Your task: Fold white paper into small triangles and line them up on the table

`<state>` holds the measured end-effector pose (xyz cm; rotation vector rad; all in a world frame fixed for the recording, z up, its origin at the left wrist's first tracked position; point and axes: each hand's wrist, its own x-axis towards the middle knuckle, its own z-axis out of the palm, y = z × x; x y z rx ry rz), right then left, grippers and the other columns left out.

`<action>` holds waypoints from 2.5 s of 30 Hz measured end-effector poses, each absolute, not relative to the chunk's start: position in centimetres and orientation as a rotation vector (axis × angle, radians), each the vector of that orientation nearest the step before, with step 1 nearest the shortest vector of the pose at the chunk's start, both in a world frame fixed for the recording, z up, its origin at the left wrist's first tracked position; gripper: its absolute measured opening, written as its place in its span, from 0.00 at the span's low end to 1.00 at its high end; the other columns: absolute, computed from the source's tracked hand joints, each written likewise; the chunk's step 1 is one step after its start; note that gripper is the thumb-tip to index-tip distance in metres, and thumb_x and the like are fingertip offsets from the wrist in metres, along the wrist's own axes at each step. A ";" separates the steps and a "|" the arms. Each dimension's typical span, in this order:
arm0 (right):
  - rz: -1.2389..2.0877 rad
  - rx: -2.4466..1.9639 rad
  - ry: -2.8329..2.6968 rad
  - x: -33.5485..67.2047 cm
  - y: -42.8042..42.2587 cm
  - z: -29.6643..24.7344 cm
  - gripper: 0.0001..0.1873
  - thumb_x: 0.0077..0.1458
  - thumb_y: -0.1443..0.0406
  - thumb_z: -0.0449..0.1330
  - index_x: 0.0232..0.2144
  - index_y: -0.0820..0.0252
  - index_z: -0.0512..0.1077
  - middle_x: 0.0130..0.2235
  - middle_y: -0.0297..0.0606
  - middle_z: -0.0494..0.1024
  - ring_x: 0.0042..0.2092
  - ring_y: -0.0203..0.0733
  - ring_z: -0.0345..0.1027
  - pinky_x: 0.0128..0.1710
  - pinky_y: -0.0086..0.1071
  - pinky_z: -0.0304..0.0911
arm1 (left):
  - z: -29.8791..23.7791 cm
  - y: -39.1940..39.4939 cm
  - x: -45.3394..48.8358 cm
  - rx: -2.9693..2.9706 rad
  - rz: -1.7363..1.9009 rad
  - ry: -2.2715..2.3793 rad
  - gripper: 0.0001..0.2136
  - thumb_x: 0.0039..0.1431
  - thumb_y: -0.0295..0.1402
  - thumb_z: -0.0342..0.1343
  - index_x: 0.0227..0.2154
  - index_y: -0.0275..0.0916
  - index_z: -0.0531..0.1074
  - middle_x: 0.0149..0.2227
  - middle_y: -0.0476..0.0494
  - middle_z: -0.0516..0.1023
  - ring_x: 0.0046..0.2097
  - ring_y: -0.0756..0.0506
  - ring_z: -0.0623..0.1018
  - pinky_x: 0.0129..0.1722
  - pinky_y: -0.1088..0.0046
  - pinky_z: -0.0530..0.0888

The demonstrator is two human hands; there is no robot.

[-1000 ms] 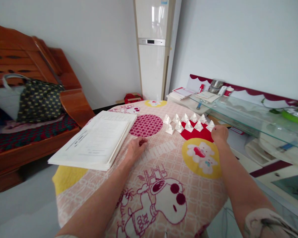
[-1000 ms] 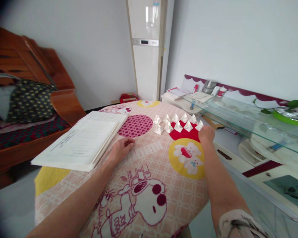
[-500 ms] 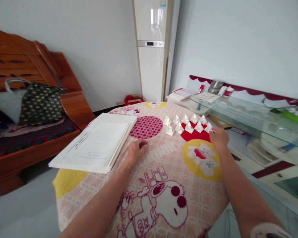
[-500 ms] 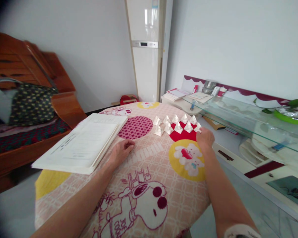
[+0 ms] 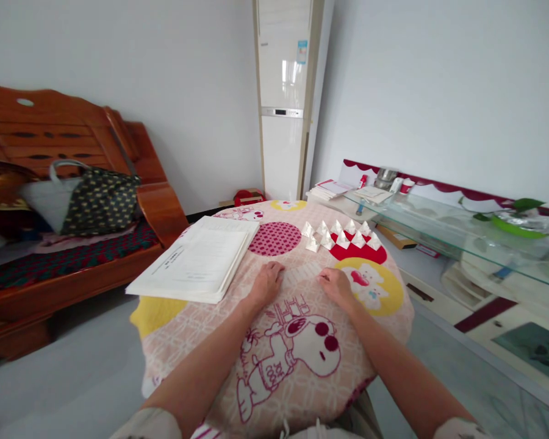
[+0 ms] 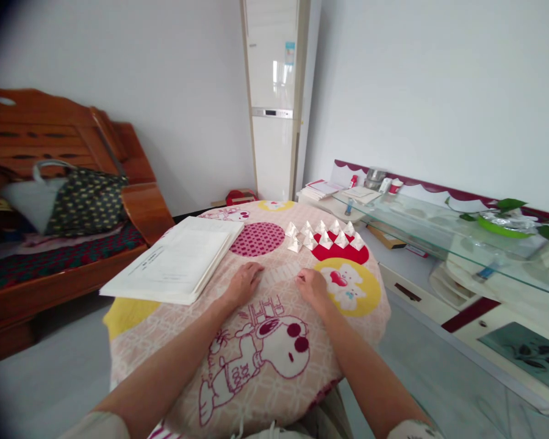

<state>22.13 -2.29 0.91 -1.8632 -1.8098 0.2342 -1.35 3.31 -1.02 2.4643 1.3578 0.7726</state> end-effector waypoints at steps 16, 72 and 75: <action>0.143 -1.667 -1.702 23.4 -1.5 -1.1 0.12 0.49 0.62 0.53 0.19 0.60 0.71 0.21 0.38 0.73 0.27 0.40 0.63 0.30 0.32 0.54 | -0.3 1.7 0.2 2.701 0.504 1.386 0.17 0.63 0.22 0.46 0.52 0.32 0.72 0.56 0.32 0.75 0.59 0.40 0.72 0.62 0.61 0.65; 0.367 -1.614 -1.619 23.9 -2.0 -1.0 0.14 0.45 0.55 0.54 0.17 0.57 0.69 0.17 0.36 0.69 0.23 0.40 0.61 0.25 0.33 0.52 | 2.2 3.0 -10.7 1.861 0.651 2.462 0.14 0.60 0.33 0.51 0.43 0.37 0.79 0.46 0.32 0.80 0.50 0.35 0.78 0.46 0.63 0.73; 0.368 -1.610 -1.614 23.9 -2.0 -1.1 0.14 0.45 0.55 0.54 0.18 0.58 0.70 0.17 0.36 0.68 0.23 0.41 0.60 0.25 0.33 0.51 | 2.4 3.0 -10.8 1.797 0.671 2.480 0.14 0.60 0.33 0.51 0.41 0.37 0.80 0.43 0.31 0.81 0.48 0.34 0.80 0.44 0.62 0.73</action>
